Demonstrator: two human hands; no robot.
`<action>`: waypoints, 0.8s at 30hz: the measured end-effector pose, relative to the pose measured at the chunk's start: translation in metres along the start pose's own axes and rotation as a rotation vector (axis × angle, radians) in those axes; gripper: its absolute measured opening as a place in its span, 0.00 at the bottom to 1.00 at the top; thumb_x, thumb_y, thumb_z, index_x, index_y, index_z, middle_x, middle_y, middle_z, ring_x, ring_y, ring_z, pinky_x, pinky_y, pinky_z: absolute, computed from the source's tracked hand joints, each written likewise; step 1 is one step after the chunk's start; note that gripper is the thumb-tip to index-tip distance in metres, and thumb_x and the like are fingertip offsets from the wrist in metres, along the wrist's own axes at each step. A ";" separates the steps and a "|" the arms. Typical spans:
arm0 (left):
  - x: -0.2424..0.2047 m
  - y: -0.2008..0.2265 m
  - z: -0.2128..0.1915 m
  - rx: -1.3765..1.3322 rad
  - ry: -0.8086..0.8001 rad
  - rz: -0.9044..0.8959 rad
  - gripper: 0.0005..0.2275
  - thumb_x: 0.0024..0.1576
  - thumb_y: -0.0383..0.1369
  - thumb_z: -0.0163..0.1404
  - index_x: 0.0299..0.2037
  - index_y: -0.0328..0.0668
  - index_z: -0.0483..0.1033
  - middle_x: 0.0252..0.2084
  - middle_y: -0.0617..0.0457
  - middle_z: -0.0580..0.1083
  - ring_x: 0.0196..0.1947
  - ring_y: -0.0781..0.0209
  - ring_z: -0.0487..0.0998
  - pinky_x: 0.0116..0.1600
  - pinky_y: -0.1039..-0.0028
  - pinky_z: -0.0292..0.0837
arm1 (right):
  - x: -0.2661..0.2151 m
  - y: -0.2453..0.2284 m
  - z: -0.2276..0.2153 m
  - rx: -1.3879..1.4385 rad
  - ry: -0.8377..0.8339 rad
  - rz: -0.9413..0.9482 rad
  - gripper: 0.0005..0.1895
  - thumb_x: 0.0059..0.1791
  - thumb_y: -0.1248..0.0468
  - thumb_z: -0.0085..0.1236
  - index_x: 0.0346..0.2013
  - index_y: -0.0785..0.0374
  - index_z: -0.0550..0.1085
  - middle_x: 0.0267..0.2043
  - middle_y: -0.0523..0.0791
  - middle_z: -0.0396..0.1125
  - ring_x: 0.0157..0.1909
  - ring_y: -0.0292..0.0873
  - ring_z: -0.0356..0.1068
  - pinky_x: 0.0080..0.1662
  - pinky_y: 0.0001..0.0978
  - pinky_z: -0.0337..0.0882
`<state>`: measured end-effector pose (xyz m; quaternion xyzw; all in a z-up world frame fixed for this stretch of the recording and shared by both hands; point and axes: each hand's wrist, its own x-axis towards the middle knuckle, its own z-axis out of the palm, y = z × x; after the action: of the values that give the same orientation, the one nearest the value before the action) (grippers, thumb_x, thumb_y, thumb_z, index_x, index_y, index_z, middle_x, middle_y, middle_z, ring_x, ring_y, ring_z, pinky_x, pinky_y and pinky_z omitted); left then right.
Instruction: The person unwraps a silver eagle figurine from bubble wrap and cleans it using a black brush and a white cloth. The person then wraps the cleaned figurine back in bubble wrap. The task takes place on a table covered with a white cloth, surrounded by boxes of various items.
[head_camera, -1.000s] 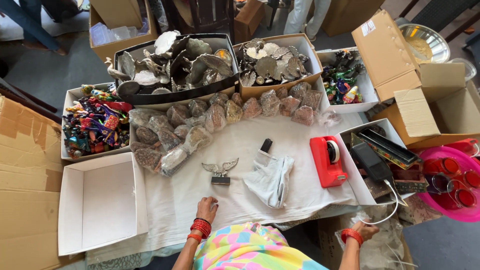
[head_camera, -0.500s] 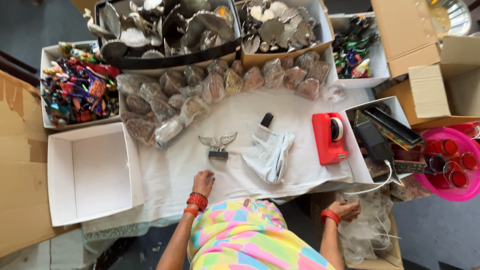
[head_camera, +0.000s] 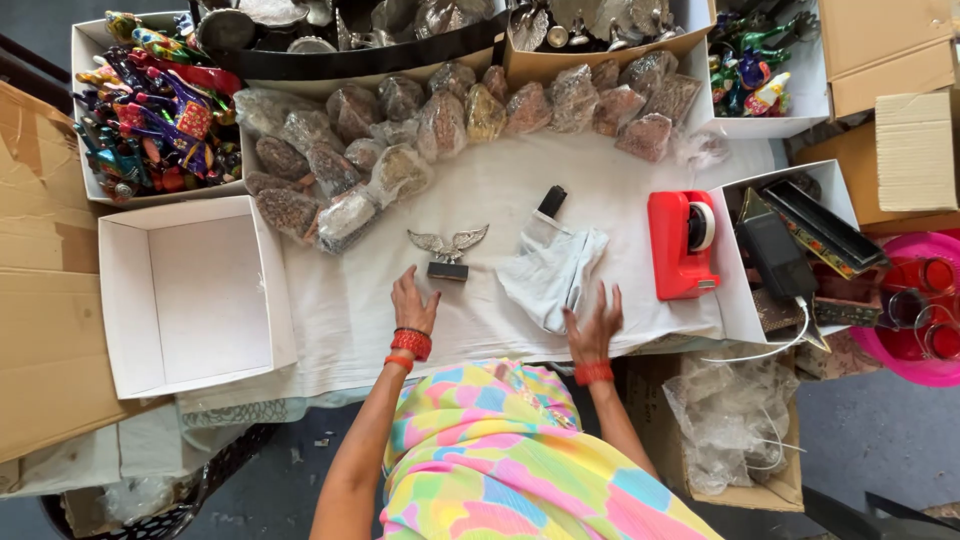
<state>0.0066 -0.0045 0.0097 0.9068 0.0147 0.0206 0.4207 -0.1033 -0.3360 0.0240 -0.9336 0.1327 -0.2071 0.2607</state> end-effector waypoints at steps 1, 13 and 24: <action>0.006 0.003 0.002 0.002 -0.002 0.001 0.30 0.49 0.29 0.62 0.63 0.36 0.64 0.55 0.36 0.67 0.54 0.37 0.69 0.59 0.54 0.67 | 0.013 -0.011 0.006 0.001 0.000 0.003 0.45 0.49 0.49 0.62 0.74 0.63 0.54 0.74 0.64 0.47 0.75 0.64 0.47 0.69 0.58 0.47; 0.028 0.013 0.027 0.143 -0.330 0.158 0.16 0.50 0.28 0.61 0.49 0.52 0.76 0.49 0.48 0.73 0.50 0.42 0.72 0.54 0.56 0.70 | 0.044 0.022 0.089 0.042 -0.295 -0.039 0.37 0.45 0.75 0.50 0.70 0.52 0.70 0.65 0.54 0.62 0.68 0.55 0.63 0.69 0.43 0.66; -0.002 0.041 0.043 -0.052 -0.190 0.123 0.31 0.46 0.23 0.59 0.63 0.42 0.64 0.55 0.40 0.68 0.56 0.39 0.70 0.59 0.59 0.70 | 0.040 -0.048 0.020 0.562 0.090 0.127 0.21 0.49 0.80 0.45 0.52 0.64 0.76 0.54 0.48 0.70 0.61 0.46 0.64 0.65 0.38 0.64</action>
<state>0.0074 -0.0637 0.0129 0.8927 -0.0816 -0.0395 0.4414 -0.0528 -0.3015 0.0475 -0.8044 0.1397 -0.2605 0.5152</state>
